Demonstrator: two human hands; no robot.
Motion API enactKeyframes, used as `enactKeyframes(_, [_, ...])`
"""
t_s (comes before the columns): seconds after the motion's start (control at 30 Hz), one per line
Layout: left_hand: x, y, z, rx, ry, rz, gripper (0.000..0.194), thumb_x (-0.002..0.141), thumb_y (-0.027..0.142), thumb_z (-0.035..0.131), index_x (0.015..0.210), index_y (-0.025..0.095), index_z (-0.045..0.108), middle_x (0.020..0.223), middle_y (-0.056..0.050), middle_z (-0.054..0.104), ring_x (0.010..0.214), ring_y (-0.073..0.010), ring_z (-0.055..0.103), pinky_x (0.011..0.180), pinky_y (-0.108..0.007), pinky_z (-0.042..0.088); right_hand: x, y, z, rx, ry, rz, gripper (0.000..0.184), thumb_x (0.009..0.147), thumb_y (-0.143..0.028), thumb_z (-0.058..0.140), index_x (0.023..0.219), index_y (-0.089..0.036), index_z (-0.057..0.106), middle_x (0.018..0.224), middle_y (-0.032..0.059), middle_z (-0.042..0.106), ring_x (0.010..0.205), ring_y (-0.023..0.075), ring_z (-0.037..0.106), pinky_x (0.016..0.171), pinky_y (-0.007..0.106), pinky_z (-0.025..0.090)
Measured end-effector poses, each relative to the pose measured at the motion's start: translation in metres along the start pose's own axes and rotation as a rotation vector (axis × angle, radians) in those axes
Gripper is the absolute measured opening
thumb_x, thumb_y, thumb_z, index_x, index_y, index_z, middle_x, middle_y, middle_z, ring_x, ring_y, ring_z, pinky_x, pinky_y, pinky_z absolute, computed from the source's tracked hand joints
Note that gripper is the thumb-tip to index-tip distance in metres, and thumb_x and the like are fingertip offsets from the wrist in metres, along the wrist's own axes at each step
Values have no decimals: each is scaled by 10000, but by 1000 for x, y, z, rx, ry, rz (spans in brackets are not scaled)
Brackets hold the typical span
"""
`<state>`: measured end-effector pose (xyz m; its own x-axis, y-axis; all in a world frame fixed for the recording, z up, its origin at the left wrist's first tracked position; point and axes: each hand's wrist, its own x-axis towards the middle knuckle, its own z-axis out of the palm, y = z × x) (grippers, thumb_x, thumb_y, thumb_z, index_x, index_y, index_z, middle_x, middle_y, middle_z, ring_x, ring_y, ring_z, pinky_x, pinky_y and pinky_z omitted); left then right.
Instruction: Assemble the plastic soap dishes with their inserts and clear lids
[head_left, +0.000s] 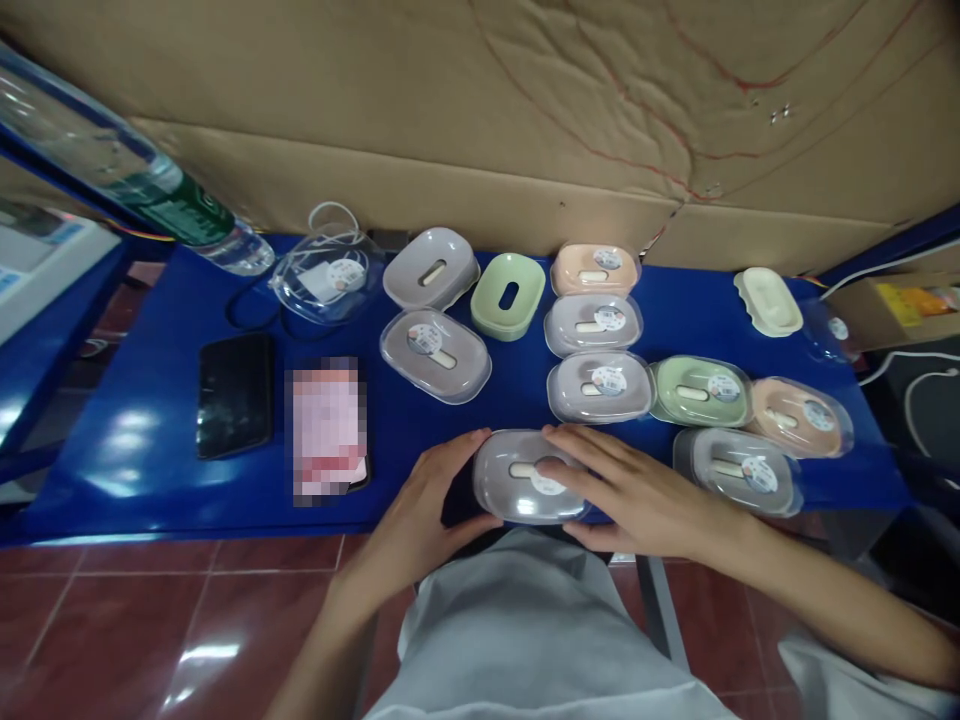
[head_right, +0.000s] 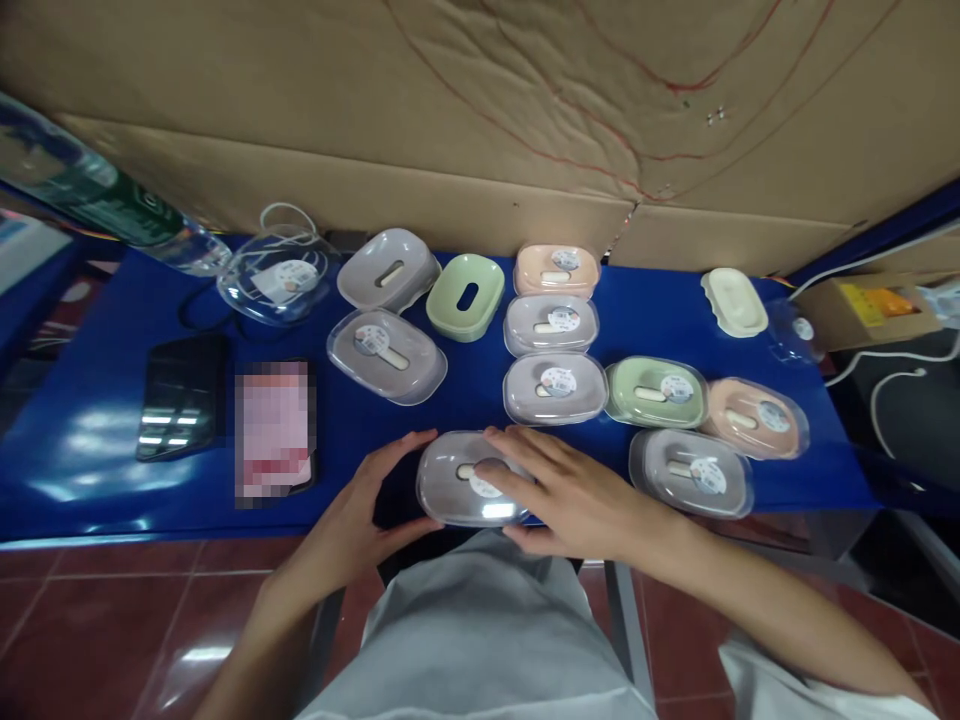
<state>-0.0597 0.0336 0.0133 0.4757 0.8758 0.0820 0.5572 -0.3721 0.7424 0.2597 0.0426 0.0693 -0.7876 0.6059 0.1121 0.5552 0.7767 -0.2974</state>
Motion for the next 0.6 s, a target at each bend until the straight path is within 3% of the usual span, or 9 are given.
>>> enactKeyframes(0.13, [-2,-5,2,0,5,51,980,933,387,852,1711,419,258,1649,-98,555,1525,-313,553,1231,-548,522,3,0,3,-8,-20,-8,650,984,-290,707,1588,-126,529,1709,228,449,1606,373,425,1265,549,489])
enactKeyframes(0.33, [1,-5,1,-8,-10,99,834,940,392,838,1652,407,404,1604,-107,554,1458,-300,612,1196,-513,565,4,-2,10,8,-51,-5,755,896,-235,746,1606,-125,514,1738,223,410,1636,407,361,1294,579,440])
enactKeyframes(0.6, [-3,-7,0,30,-14,127,793,996,484,741,1688,403,362,1593,-120,550,1451,-295,622,1176,-501,584,5,-6,12,-36,-56,-13,803,901,-302,761,1636,-139,484,1727,232,424,1604,423,413,1281,580,449])
